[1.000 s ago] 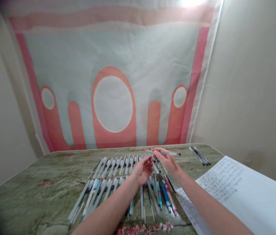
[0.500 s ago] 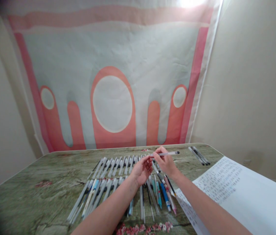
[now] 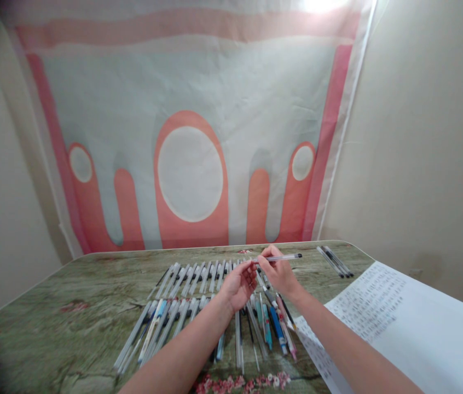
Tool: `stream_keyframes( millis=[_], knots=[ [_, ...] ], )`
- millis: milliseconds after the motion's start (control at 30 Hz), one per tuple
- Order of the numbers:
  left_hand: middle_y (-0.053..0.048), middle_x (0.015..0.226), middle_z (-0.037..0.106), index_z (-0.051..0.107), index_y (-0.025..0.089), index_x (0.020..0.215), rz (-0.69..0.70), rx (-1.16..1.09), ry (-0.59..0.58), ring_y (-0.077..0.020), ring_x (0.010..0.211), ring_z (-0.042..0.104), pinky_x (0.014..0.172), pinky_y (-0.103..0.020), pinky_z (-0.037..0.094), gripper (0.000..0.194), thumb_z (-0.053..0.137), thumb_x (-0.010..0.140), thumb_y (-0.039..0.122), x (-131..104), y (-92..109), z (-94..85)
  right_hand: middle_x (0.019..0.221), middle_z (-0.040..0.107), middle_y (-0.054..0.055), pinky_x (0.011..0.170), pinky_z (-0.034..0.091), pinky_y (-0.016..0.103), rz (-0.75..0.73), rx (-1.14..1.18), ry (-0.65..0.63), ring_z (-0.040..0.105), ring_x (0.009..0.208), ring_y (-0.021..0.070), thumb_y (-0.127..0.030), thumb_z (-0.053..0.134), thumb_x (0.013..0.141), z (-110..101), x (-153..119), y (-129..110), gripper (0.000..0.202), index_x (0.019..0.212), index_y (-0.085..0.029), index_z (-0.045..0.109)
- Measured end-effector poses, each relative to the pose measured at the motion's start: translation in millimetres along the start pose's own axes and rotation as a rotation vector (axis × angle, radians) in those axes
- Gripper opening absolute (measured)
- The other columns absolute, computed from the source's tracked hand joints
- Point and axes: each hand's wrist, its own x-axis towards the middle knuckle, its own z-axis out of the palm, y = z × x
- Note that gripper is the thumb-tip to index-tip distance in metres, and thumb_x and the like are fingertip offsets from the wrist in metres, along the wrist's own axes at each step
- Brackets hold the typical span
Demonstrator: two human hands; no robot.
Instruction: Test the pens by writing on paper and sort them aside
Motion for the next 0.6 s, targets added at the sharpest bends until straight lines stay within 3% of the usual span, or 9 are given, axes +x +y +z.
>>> stream_keyframes(
  millis=[600],
  knots=[
    [0.001, 0.062, 0.058, 0.054, 0.014, 0.072, 0.037, 0.027, -0.013, -0.0050, 0.049, 0.050, 0.047, -0.017, 0.036, 0.012, 0.062, 0.066, 0.021, 1.4, -3.3, -2.3, 0.064, 0.050, -0.001, 0.057, 0.039, 0.025, -0.026, -0.023, -0.009, 0.048, 0.062, 0.0134, -0.030, 0.046, 0.078, -0.4, 0.4, 2.9, 0.013, 0.070, -0.020, 0.046]
  ],
)
